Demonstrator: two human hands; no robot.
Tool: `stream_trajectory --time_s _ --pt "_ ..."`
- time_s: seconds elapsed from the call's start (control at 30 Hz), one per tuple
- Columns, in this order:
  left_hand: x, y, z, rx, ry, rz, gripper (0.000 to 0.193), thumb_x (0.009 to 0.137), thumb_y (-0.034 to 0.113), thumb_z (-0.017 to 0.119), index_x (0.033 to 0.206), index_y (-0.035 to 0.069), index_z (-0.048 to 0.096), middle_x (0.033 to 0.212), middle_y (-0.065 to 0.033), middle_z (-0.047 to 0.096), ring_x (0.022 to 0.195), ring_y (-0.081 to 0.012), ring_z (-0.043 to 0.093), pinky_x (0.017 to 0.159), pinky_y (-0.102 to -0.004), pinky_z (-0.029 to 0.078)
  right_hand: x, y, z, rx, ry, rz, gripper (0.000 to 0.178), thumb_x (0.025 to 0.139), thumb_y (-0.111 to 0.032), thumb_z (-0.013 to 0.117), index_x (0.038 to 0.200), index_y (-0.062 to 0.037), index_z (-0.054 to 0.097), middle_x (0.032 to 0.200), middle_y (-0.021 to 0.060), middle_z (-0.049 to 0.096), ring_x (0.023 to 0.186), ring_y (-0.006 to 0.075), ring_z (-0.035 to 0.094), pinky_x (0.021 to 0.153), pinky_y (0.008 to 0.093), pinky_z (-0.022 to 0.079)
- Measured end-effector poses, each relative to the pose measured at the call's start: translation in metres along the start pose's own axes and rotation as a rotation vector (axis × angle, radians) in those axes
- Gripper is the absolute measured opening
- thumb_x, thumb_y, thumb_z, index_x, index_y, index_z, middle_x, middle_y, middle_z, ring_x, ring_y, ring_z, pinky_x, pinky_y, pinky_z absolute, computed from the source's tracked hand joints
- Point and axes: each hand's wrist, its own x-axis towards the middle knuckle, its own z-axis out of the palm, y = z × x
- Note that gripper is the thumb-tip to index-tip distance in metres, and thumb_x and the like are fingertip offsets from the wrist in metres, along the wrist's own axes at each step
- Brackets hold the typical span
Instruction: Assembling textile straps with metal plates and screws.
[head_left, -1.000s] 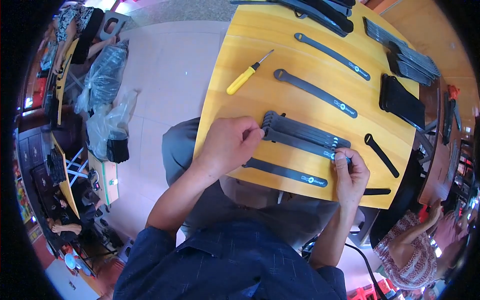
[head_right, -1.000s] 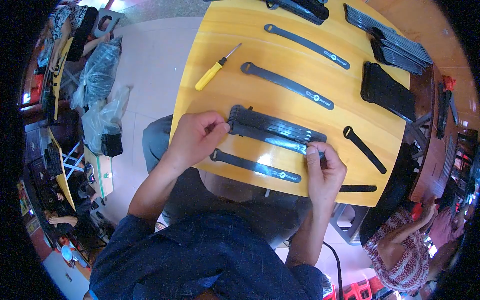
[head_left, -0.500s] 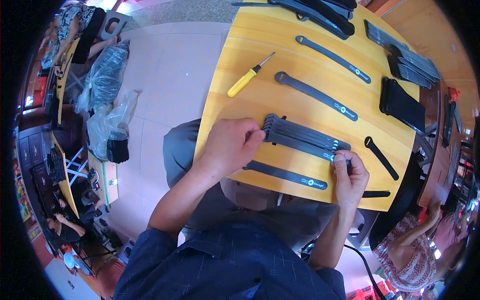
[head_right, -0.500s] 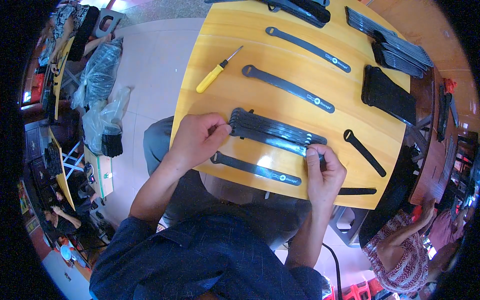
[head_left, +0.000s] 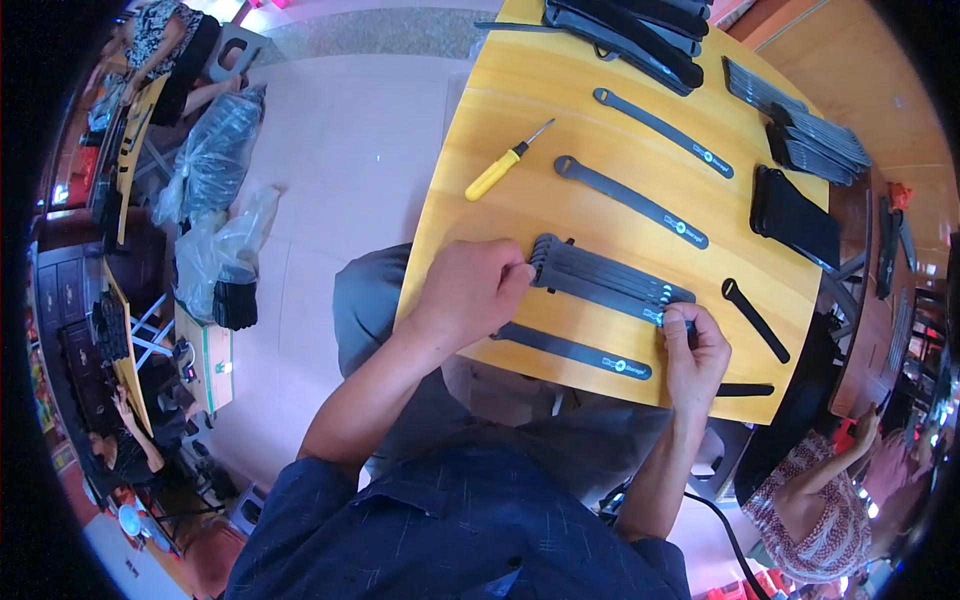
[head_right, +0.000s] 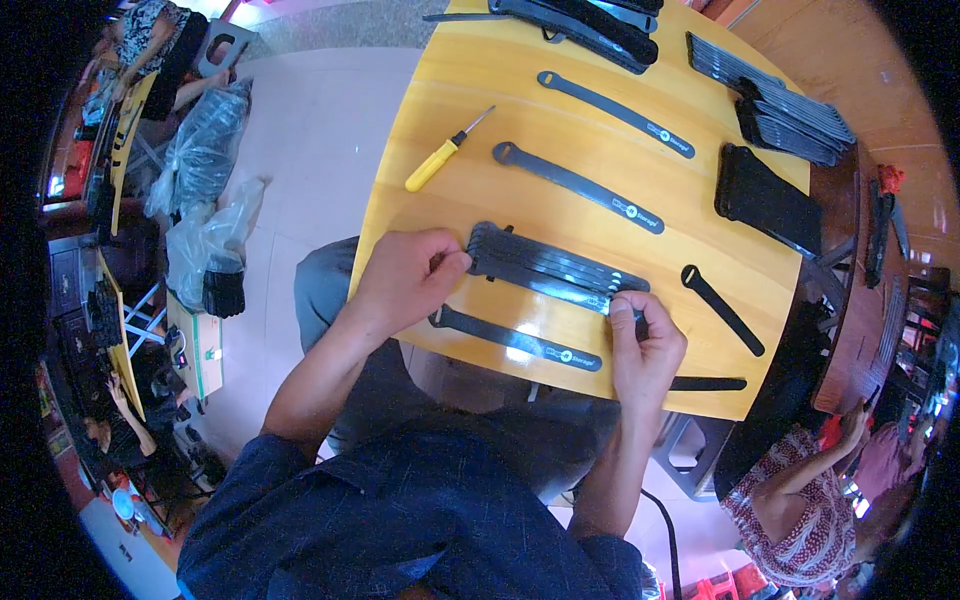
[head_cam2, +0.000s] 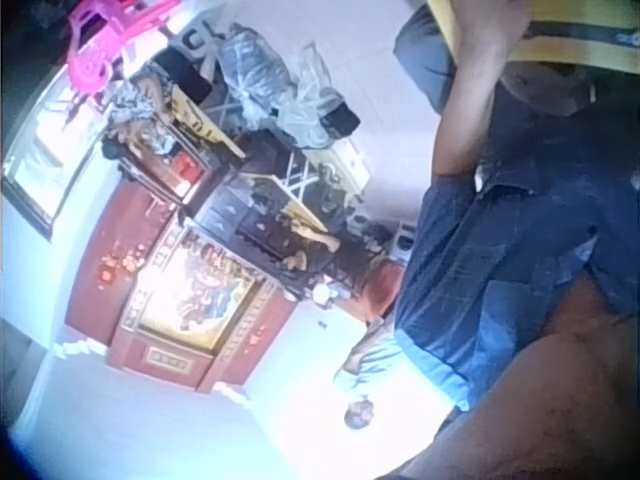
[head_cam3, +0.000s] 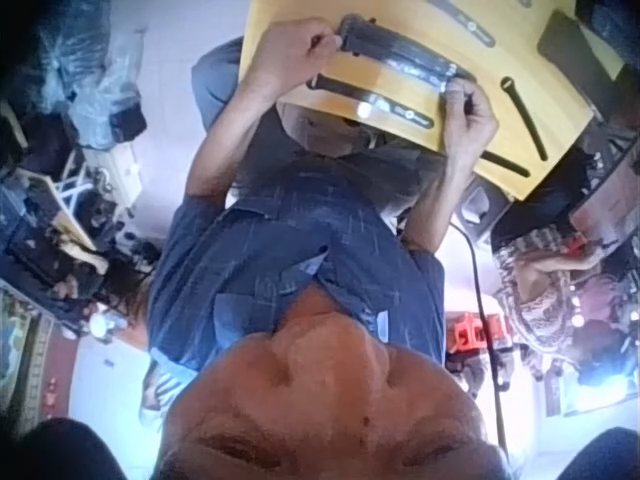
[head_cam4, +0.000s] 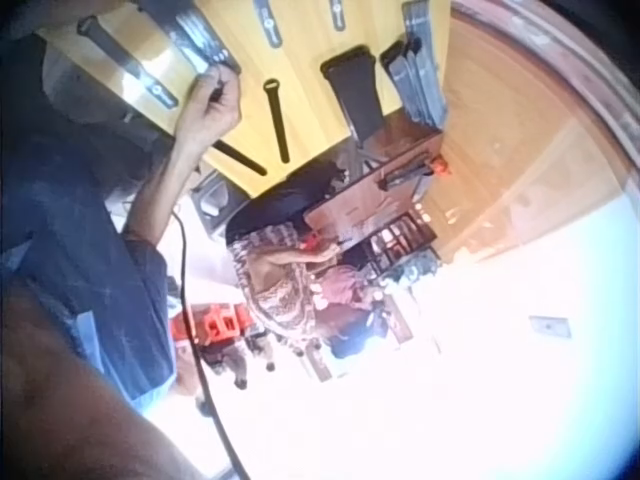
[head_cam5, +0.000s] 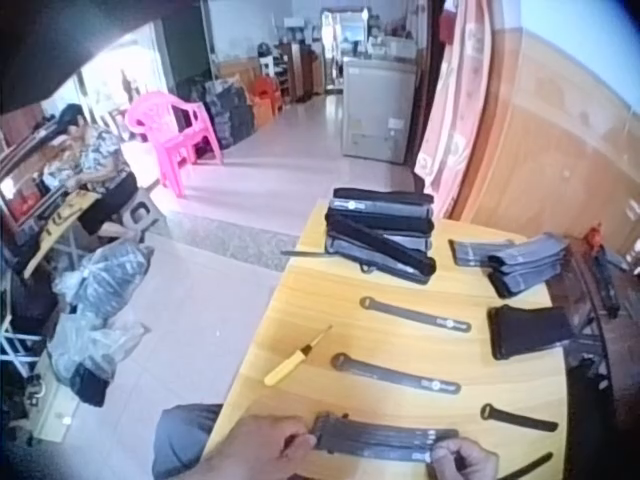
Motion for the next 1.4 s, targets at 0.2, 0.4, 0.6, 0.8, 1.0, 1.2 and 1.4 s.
stream_trajectory --time_s 0.2,0.4,0.6,0.8,1.0,1.2,1.4 --pt "0.0005 -0.0002 0.0005 0.003 -0.001 0.003 0.020 0.093 0.019 0.069 0.081 0.003 0.067 0.056 -0.0127 0.059 0.047 -0.0239 0.057 0.048 -0.0374 0.042 -0.0003 -0.0033 0.0011 0.018 -0.006 -0.001 0.010 0.099 -0.009 0.069 0.094 -0.0004 0.071 0.074 -0.0059 0.060 0.064 0.0009 0.048 0.056 0.0187 0.037" --pt "0.0010 0.0024 0.0009 0.021 0.010 0.000 0.020 0.092 0.019 0.070 0.080 0.003 0.066 0.056 -0.0128 0.058 0.047 -0.0247 0.057 0.048 -0.0381 0.041 0.0002 -0.0022 0.0001 0.008 -0.006 0.010 0.009 0.099 -0.008 0.070 0.094 -0.0006 0.071 0.074 -0.0065 0.059 0.064 0.0007 0.047 0.056 0.0186 0.036" --pt "0.0012 0.0008 0.0033 0.038 0.028 0.010 0.020 0.092 0.019 0.070 0.079 0.003 0.066 0.056 -0.0125 0.058 0.047 -0.0253 0.057 0.048 -0.0379 0.041 -0.0001 -0.0039 0.0009 -0.026 0.008 -0.014 0.009 0.098 -0.008 0.070 0.093 -0.0008 0.071 0.074 -0.0068 0.059 0.065 0.0007 0.047 0.057 0.0184 0.036" --pt "0.0022 0.0009 0.0026 0.038 0.015 -0.003 0.020 0.092 0.019 0.070 0.080 0.003 0.067 0.056 -0.0123 0.059 0.048 -0.0247 0.058 0.048 -0.0379 0.042 0.0005 0.0000 -0.0001 -0.044 0.010 -0.018 0.008 0.097 -0.007 0.071 0.093 -0.0004 0.072 0.075 -0.0067 0.060 0.065 0.0008 0.046 0.057 0.0186 0.037" --pt "0.0031 0.0017 0.0024 0.055 0.006 -0.016 0.021 0.091 0.021 0.070 0.080 0.003 0.067 0.057 -0.0130 0.061 0.049 -0.0260 0.060 0.050 -0.0386 0.044 0.0014 -0.0016 0.0017 -0.059 0.027 -0.026 0.008 0.097 -0.007 0.071 0.093 -0.0006 0.072 0.074 -0.0069 0.059 0.064 0.0008 0.045 0.056 0.0189 0.037" --pt "0.0021 0.0004 0.0057 0.081 0.020 -0.033 0.020 0.090 0.020 0.070 0.080 0.004 0.068 0.060 -0.0142 0.062 0.053 -0.0289 0.062 0.052 -0.0399 0.046 0.0016 0.0018 0.0033 -0.073 0.039 -0.042 0.007 0.096 -0.008 0.072 0.092 -0.0018 0.072 0.073 -0.0076 0.059 0.064 0.0007 0.044 0.056 0.0188 0.036" --pt "0.0027 0.0041 0.0044 0.082 0.012 -0.053 0.020 0.090 0.021 0.070 0.080 0.004 0.068 0.061 -0.0137 0.063 0.054 -0.0296 0.062 0.054 -0.0403 0.048 0.0021 -0.0019 0.0045 -0.134 0.069 -0.056 0.007 0.094 -0.008 0.074 0.090 -0.0023 0.073 0.070 -0.0077 0.059 0.062 0.0006 0.044 0.055 0.0192 0.036"
